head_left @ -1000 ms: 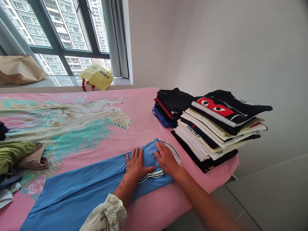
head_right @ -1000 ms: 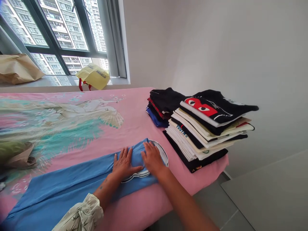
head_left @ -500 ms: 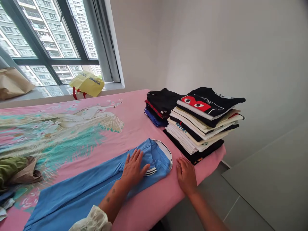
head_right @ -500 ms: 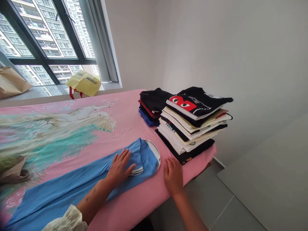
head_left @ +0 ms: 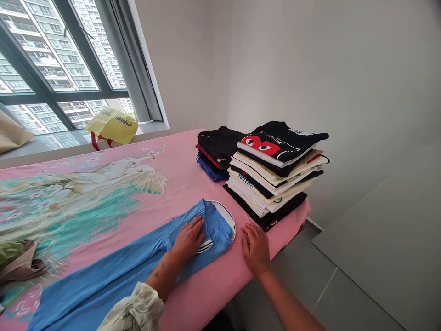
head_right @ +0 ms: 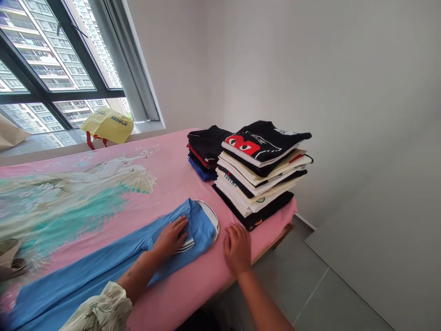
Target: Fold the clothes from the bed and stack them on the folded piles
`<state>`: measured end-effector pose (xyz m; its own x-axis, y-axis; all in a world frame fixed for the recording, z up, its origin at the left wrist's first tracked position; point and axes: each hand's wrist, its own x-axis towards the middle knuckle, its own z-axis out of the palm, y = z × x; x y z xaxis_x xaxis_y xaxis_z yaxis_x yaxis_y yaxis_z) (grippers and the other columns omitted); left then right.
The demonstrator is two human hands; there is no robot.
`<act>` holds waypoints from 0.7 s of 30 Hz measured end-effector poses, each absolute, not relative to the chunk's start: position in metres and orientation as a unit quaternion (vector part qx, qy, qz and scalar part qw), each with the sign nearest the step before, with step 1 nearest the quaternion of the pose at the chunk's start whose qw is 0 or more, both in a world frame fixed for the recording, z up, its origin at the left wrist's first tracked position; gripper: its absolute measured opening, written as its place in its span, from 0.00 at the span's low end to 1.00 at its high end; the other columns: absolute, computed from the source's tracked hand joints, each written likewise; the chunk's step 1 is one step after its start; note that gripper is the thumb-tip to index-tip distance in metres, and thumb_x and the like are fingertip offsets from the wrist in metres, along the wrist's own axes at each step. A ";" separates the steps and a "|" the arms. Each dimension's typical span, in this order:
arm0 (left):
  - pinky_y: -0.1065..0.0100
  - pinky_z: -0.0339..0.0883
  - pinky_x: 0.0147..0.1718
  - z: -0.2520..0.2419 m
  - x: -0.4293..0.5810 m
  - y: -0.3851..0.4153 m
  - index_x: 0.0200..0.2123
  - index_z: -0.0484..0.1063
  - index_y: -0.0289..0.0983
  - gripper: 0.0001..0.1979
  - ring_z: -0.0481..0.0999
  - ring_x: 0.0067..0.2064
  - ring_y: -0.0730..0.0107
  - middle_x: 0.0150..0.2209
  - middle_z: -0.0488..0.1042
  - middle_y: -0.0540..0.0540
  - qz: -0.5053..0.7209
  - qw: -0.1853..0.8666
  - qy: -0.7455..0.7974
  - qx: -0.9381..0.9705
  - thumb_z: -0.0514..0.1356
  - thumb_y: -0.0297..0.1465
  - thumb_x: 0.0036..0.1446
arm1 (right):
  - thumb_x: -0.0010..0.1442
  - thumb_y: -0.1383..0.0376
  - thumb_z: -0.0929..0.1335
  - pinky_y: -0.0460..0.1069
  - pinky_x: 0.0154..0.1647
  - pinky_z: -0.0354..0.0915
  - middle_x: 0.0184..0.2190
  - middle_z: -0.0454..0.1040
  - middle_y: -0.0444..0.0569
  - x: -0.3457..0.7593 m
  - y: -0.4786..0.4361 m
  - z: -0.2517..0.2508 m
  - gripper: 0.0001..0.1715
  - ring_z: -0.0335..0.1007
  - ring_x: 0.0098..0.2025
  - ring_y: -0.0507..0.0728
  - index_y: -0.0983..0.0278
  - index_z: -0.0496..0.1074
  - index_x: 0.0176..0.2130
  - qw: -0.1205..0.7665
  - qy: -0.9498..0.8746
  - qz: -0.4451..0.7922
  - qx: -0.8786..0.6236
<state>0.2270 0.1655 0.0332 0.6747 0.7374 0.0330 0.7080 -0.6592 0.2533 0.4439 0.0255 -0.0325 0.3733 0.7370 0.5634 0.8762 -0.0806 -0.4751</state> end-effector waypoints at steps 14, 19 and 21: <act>0.41 0.30 0.62 0.027 0.218 0.146 0.65 0.47 0.37 0.37 0.40 0.68 0.52 0.68 0.43 0.38 0.046 0.058 0.487 0.870 0.45 0.51 0.59 | 0.58 0.68 0.61 0.60 0.56 0.57 0.47 0.71 0.54 0.446 0.025 -0.044 0.15 0.63 0.53 0.61 0.64 0.71 0.44 0.404 -0.560 -0.126 -0.712; 0.41 0.29 0.62 0.032 0.211 0.120 0.64 0.52 0.40 0.35 0.42 0.68 0.55 0.67 0.45 0.42 0.054 0.090 0.504 0.857 0.45 0.52 0.58 | 0.57 0.67 0.61 0.60 0.55 0.58 0.46 0.72 0.55 0.446 0.021 -0.046 0.15 0.64 0.52 0.62 0.65 0.71 0.44 0.396 -0.572 -0.133 -0.706; 0.43 0.27 0.62 0.035 0.199 0.108 0.64 0.53 0.42 0.31 0.42 0.68 0.58 0.67 0.46 0.45 0.096 0.079 0.517 0.847 0.42 0.49 0.61 | 0.57 0.67 0.61 0.60 0.55 0.58 0.45 0.73 0.56 0.445 0.020 -0.047 0.16 0.64 0.51 0.62 0.66 0.71 0.43 0.396 -0.578 -0.139 -0.700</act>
